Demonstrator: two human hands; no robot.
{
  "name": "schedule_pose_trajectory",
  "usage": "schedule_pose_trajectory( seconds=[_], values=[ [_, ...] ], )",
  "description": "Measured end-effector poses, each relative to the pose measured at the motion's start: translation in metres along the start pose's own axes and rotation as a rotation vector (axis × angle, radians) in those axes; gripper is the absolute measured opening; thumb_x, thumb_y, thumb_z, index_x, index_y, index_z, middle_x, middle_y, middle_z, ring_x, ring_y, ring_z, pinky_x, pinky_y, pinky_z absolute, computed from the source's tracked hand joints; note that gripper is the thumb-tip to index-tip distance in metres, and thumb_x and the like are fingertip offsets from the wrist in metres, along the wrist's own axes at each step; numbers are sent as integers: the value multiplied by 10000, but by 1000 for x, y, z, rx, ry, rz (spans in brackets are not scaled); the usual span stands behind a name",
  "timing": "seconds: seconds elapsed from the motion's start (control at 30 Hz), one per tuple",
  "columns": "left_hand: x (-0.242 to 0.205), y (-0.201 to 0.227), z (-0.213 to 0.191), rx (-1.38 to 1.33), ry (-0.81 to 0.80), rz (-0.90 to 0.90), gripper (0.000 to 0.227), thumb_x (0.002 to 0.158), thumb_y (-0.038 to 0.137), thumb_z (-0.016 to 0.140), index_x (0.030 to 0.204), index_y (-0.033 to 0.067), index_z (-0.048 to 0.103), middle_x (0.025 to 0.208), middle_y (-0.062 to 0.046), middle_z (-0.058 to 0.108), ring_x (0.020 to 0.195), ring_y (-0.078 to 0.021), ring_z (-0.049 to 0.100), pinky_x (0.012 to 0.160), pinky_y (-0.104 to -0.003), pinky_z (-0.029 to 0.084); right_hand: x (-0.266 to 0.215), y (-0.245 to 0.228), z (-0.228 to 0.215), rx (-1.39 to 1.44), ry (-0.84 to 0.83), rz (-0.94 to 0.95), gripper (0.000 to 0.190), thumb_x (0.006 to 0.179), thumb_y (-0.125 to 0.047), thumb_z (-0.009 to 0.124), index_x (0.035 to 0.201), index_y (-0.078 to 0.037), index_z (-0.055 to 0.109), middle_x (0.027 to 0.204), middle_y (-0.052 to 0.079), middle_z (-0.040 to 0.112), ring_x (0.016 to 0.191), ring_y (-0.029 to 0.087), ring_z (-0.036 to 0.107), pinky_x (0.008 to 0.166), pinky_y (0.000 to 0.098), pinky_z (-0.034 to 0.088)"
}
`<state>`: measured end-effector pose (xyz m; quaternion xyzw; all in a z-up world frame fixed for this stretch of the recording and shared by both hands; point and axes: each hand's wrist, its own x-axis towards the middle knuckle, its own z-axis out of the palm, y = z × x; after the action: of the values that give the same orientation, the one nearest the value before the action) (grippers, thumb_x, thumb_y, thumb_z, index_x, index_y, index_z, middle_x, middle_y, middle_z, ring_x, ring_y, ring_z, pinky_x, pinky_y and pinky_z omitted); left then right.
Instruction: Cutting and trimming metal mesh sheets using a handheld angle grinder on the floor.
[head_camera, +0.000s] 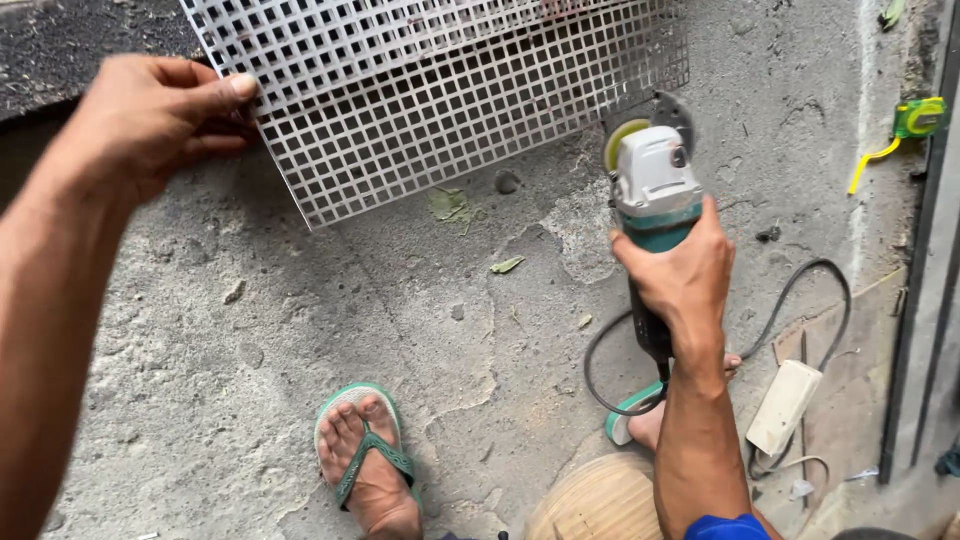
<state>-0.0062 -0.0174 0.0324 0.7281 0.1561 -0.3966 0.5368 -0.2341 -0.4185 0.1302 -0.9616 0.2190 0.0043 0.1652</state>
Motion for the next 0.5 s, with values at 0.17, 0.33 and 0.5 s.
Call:
schedule_pose_trajectory(
  seconds=[0.17, 0.33, 0.5],
  values=[
    [-7, -23, 17, -206, -69, 84, 219, 999, 270, 695, 1027, 59, 640, 929, -65, 671, 811, -155, 693, 811, -269, 644, -7, -29, 13, 41, -111, 2, 603, 704, -145, 900, 1147, 77, 557, 903, 198, 692, 683, 293, 719, 595, 343, 642],
    [0, -36, 15, -308, -28, 72, 163, 969, 208, 750, 940, 84, 649, 842, -32, 682, 695, -102, 684, 678, -186, 637, -11, -61, 22, 8, -129, -28, 577, 699, -230, 868, 1108, 41, 563, 783, 171, 718, 558, 286, 698, 478, 380, 564],
    [10, -43, 14, -280, -61, 133, 183, 1012, 176, 738, 917, 80, 614, 814, -38, 646, 688, -120, 667, 664, -220, 624, -4, -57, 22, -10, -138, -4, 577, 703, -233, 857, 1122, 24, 554, 732, 161, 721, 533, 304, 696, 462, 410, 546]
  ],
)
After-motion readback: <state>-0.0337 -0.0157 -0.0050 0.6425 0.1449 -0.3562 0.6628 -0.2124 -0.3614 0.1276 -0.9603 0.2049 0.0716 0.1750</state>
